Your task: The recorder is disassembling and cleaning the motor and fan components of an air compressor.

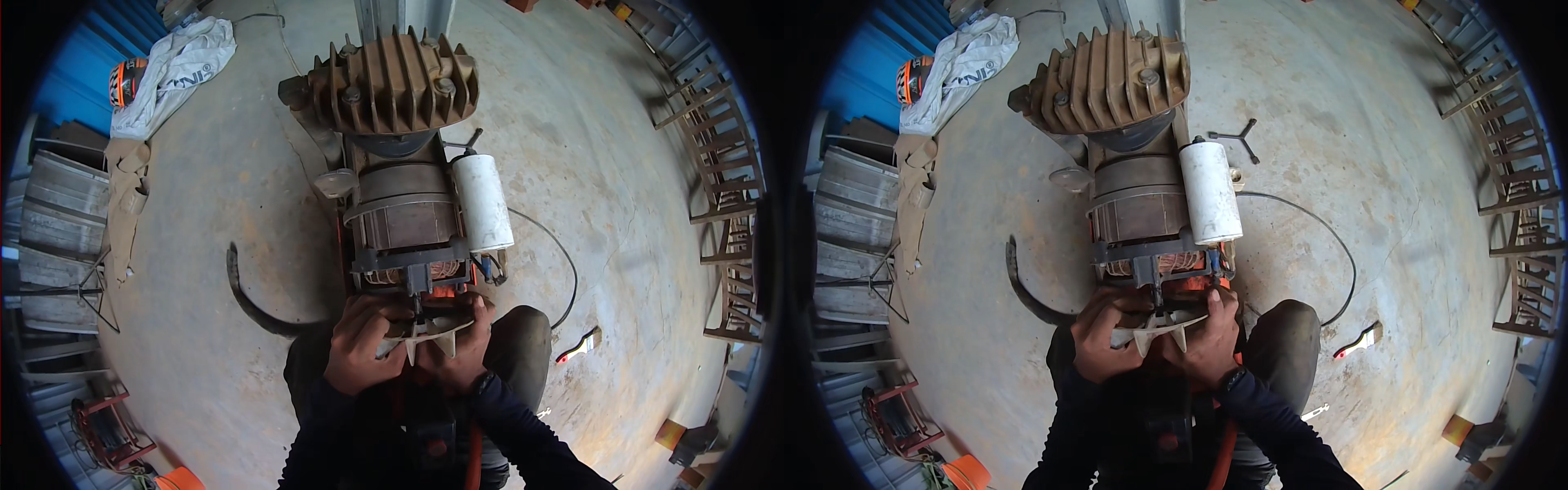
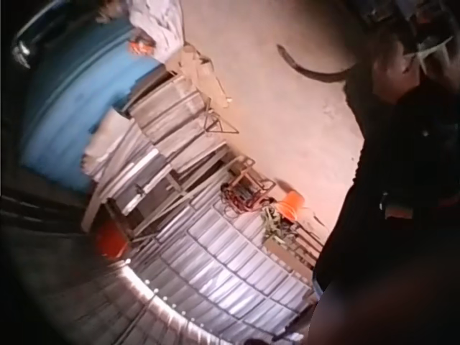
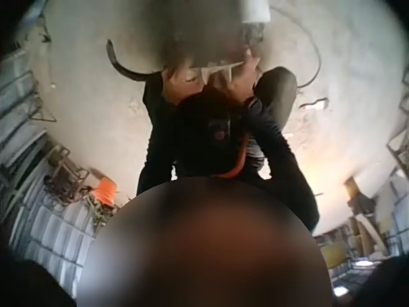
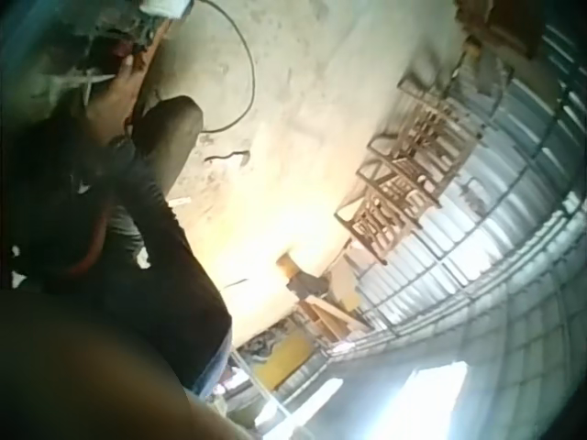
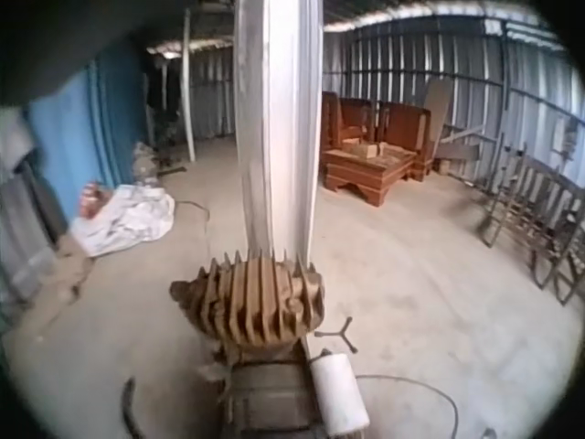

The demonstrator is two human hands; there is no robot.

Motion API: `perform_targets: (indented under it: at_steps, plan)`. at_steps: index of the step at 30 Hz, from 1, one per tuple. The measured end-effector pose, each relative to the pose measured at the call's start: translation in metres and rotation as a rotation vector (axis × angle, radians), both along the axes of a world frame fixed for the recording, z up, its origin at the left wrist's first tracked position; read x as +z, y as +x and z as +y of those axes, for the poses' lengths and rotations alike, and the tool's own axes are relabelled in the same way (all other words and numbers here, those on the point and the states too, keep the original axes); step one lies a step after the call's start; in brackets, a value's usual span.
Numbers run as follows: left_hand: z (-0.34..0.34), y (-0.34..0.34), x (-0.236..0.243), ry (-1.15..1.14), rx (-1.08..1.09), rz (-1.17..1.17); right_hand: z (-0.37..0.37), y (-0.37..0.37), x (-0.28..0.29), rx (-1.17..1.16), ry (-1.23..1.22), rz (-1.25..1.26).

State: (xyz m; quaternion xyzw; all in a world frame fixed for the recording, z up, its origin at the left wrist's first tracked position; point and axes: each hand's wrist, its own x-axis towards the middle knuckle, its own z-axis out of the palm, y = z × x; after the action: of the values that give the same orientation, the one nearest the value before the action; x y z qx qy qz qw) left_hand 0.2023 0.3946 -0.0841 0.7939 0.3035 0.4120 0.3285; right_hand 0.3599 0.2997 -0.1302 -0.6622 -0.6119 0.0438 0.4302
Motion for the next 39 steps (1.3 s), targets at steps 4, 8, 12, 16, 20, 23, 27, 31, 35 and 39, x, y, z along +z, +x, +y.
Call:
perform_targets:
  at_steps: [4, 8, 12, 16, 20, 23, 27, 31, 35, 39]
  plan:
    - [-0.002, 0.003, -0.005, 0.009, 0.043, -0.069, 0.000, 0.000, 0.018, -0.039, -0.141, 0.031]
    - [-0.011, 0.014, 0.031, 0.003, 0.236, 0.023, 0.002, -0.002, 0.031, -0.059, -0.228, 0.048]
    - [-0.012, 0.029, 0.026, 0.271, 0.321, 0.017, 0.002, 0.000, 0.016, -0.058, -0.126, 0.112]
    - [-0.003, 0.048, -0.019, 0.550, 0.463, -0.207, 0.007, 0.006, 0.007, -0.032, 0.105, -0.001]
    - [0.007, 0.053, -0.023, 0.616, 0.579, -0.252, 0.013, 0.003, 0.015, -0.014, 0.150, -0.122]
    - [0.011, 0.056, -0.022, 0.655, 0.673, -0.292, 0.017, 0.002, 0.023, -0.012, 0.130, -0.176]
    - [0.000, 0.077, -0.037, 0.599, 0.758, -0.314, 0.018, 0.004, 0.026, -0.003, 0.127, -0.225]
    - [-0.006, 0.086, -0.041, 0.555, 0.871, -0.350, 0.015, 0.009, 0.023, 0.030, 0.105, -0.225]
    - [-0.008, 0.088, -0.040, 0.512, 0.984, -0.384, 0.016, 0.011, 0.025, 0.050, 0.130, -0.242]
    - [-0.004, 0.080, -0.033, 0.390, 0.969, -0.463, 0.022, 0.012, 0.035, 0.103, 0.110, -0.234]
